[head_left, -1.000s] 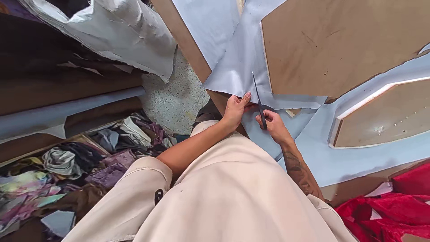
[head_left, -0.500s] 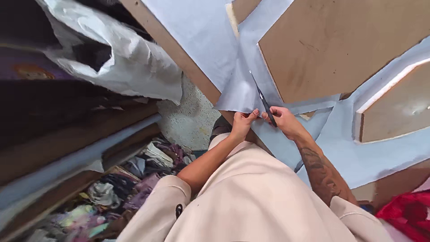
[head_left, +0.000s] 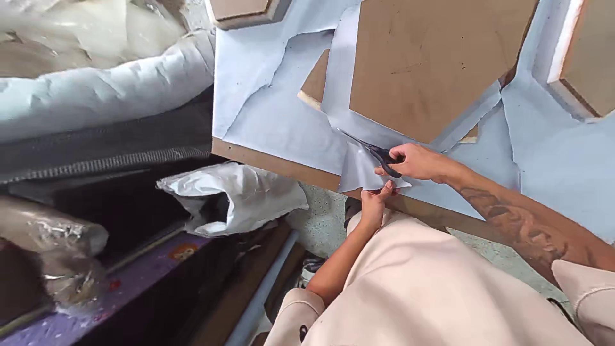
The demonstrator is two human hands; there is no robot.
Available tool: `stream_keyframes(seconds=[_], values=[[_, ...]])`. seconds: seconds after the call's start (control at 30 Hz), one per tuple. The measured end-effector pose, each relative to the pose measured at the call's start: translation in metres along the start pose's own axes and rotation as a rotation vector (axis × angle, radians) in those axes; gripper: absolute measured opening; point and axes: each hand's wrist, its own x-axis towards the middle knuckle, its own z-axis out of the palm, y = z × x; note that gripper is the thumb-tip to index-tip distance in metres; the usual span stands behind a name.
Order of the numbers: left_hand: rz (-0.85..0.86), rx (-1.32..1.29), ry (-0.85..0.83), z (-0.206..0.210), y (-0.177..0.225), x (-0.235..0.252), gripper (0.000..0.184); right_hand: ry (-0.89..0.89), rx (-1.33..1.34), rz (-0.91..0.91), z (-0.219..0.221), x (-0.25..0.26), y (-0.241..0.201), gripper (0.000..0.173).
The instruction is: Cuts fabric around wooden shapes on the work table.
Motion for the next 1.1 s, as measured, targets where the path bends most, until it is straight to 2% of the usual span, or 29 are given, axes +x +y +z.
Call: stream_keyframes(seconds=[0.23, 0.4, 0.53, 0.63, 0.7, 0.77, 0.8, 0.87, 0.9, 0.93, 0.97, 1.0, 1.1], values=[[-0.066, 0.097, -0.168, -0.025, 0.016, -0.004, 0.02, 0.013, 0.027, 0.012, 0.016, 0.013, -0.027, 0.047], [-0.095, 0.152, -0.273, -0.048, 0.03, -0.007, 0.024, 0.012, 0.004, -0.006, 0.02, 0.025, -0.038, 0.048], [-0.083, 0.327, -0.429, -0.07, 0.048, -0.018, 0.029, 0.075, 0.067, -0.198, 0.031, 0.029, -0.043, 0.042], [-0.108, 0.486, -0.493, -0.115, 0.067, -0.04, 0.026, 0.154, -0.023, -0.253, 0.04, -0.007, -0.036, 0.044], [-0.179, 0.422, -0.414, -0.158, 0.082, -0.058, 0.023, 0.319, 0.007, -0.25, 0.048, -0.048, -0.009, 0.035], [-0.275, 0.505, -0.272, -0.201, 0.099, -0.073, 0.023, 0.629, 0.068, -0.23, 0.061, -0.092, 0.04, 0.024], [-0.319, 0.725, -0.24, -0.226, 0.106, -0.077, 0.024, 0.798, 0.074, -0.193, 0.068, -0.111, 0.069, 0.022], [-0.468, 1.536, -0.341, -0.27, 0.116, -0.074, 0.034, 1.065, 0.031, -0.03, 0.073, -0.149, 0.128, 0.027], [-0.595, 1.894, -0.385, -0.278, 0.119, -0.072, 0.042, 1.159, -0.002, 0.07, 0.073, -0.166, 0.157, 0.031], [-0.69, 2.107, -0.356, -0.273, 0.121, -0.074, 0.047, 1.225, -0.033, 0.165, 0.073, -0.184, 0.184, 0.036], [-0.695, 2.168, -0.341, -0.256, 0.128, -0.071, 0.047, 1.273, -0.065, 0.239, 0.071, -0.2, 0.208, 0.041], [-0.604, 2.092, -0.381, -0.229, 0.14, -0.062, 0.046, 1.32, -0.091, 0.283, 0.065, -0.214, 0.23, 0.044], [-0.163, 1.486, -0.39, -0.137, 0.168, -0.037, 0.034, 1.423, -0.145, 0.324, 0.046, -0.238, 0.284, 0.045]])
